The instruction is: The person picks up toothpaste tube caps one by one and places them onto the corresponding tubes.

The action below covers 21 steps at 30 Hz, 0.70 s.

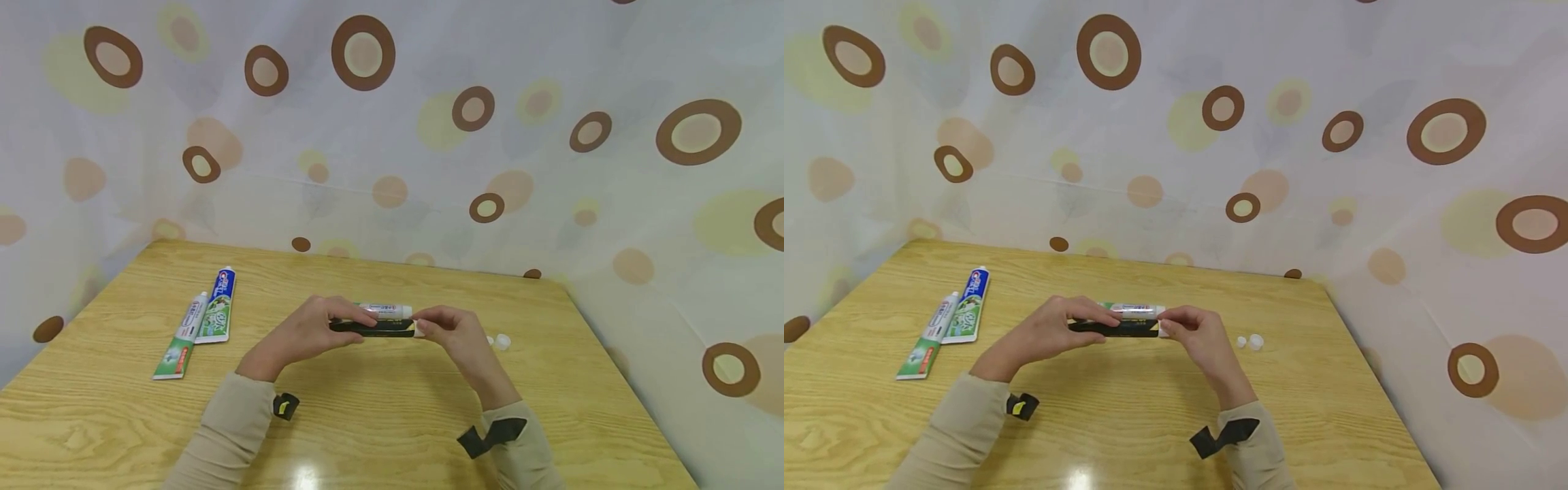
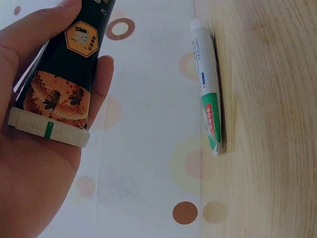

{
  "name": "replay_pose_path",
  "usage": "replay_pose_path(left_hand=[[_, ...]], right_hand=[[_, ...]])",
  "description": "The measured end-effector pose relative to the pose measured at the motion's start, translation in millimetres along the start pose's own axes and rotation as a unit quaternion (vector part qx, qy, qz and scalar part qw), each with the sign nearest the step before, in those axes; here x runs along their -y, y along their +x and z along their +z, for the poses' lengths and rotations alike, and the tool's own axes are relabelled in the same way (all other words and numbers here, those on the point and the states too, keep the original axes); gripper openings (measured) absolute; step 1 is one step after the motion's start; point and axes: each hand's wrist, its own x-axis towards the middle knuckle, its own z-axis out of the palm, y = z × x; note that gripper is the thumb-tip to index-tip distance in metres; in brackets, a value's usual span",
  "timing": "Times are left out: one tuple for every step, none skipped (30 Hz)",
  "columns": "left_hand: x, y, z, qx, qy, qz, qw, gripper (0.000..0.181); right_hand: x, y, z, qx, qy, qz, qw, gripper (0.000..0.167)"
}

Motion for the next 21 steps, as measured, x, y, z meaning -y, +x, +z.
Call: replay_pose_path(left_hand=[[0.1,-0.2,-0.2,0.001,-0.004,-0.004,1.0000,0.030],[0.1,-0.3,-0.4,0.001,-0.006,-0.008,1.0000,0.030],[0.1,-0.5,-0.5,0.001,-0.009,-0.011,0.9999,0.030],[0.4,-0.6,-0.5,0.000,-0.010,-0.014,0.9998,0.029],[0.7,-0.7,-0.4,-0.001,-0.011,-0.014,0.9998,0.029],[1.2,-0.8,-0.3,-0.002,-0.014,-0.017,0.9998,0.029],[1.7,-1.0,-0.3,-0.003,-0.016,-0.019,0.9997,0.029],[2.3,-1.1,-0.2,-0.006,-0.016,-0.021,0.9997,0.028],[2.8,-1.1,-0.2,-0.008,-0.018,-0.023,0.9996,0.028],[3.5,-1.1,-0.2,-0.010,-0.018,-0.024,0.9995,0.028],[4.0,-1.1,-0.4,-0.012,-0.019,-0.026,0.9994,0.027],[4.5,-1.2,-0.6,-0.014,-0.021,-0.029,0.9992,0.027],[5.0,-1.2,-0.7,-0.016,-0.021,-0.031,0.9992,0.027],[5.5,-1.2,-0.8,-0.019,-0.022,-0.033,0.9990,0.027],[6.1,-1.3,-0.9,-0.020,-0.023,-0.035,0.9989,0.027],[6.8,-1.5,-0.9,-0.021,-0.023,-0.036,0.9989,0.028],[7.3,-1.7,-1.0,-0.022,-0.024,-0.038,0.9988,0.028],[7.7,-1.9,-1.1,-0.023,-0.025,-0.039,0.9987,0.028],[8.1,-2.0,-1.3,-0.023,-0.025,-0.040,0.9986,0.028],[8.3,-2.2,-1.5,-0.024,-0.026,-0.041,0.9985,0.028],[8.4,-2.4,-1.7,-0.025,-0.028,-0.043,0.9984,0.027]], right_hand=[[-0.5,0.2,-0.1,0.001,0.001,0.002,1.0000,0.025],[-0.7,0.2,0.0,0.000,0.003,0.004,1.0000,0.025],[-0.9,0.3,0.1,0.000,0.005,0.006,1.0000,0.025],[-1.2,0.5,0.3,-0.001,0.007,0.007,0.9999,0.026],[-1.5,0.8,0.4,-0.001,0.009,0.010,0.9999,0.026],[-1.6,0.9,0.6,-0.001,0.011,0.011,0.9999,0.026],[-1.7,1.0,0.7,-0.001,0.014,0.011,0.9999,0.026],[-1.8,1.1,0.9,-0.001,0.016,0.011,0.9998,0.026],[-2.1,1.2,1.0,-0.001,0.018,0.011,0.9998,0.026],[-2.4,1.3,1.1,-0.002,0.021,0.012,0.9997,0.026],[-2.6,1.3,1.2,-0.002,0.025,0.012,0.9996,0.026],[-2.8,1.2,1.3,-0.003,0.029,0.012,0.9995,0.026],[-3.2,1.4,1.3,-0.003,0.033,0.013,0.9994,0.027],[-3.5,1.5,1.2,-0.004,0.035,0.014,0.9993,0.027],[-3.9,1.6,1.1,-0.004,0.038,0.014,0.9992,0.027],[-4.4,1.7,0.8,-0.004,0.040,0.013,0.9991,0.028],[-4.9,2.0,0.6,-0.004,0.042,0.013,0.9990,0.028],[-5.6,2.3,0.3,-0.003,0.044,0.012,0.9990,0.028],[-6.3,2.7,0.0,-0.002,0.046,0.011,0.9989,0.029],[-7.0,2.9,-0.3,-0.002,0.046,0.010,0.9989,0.029],[-7.7,3.2,-0.6,-0.002,0.049,0.010,0.9987,0.029]])
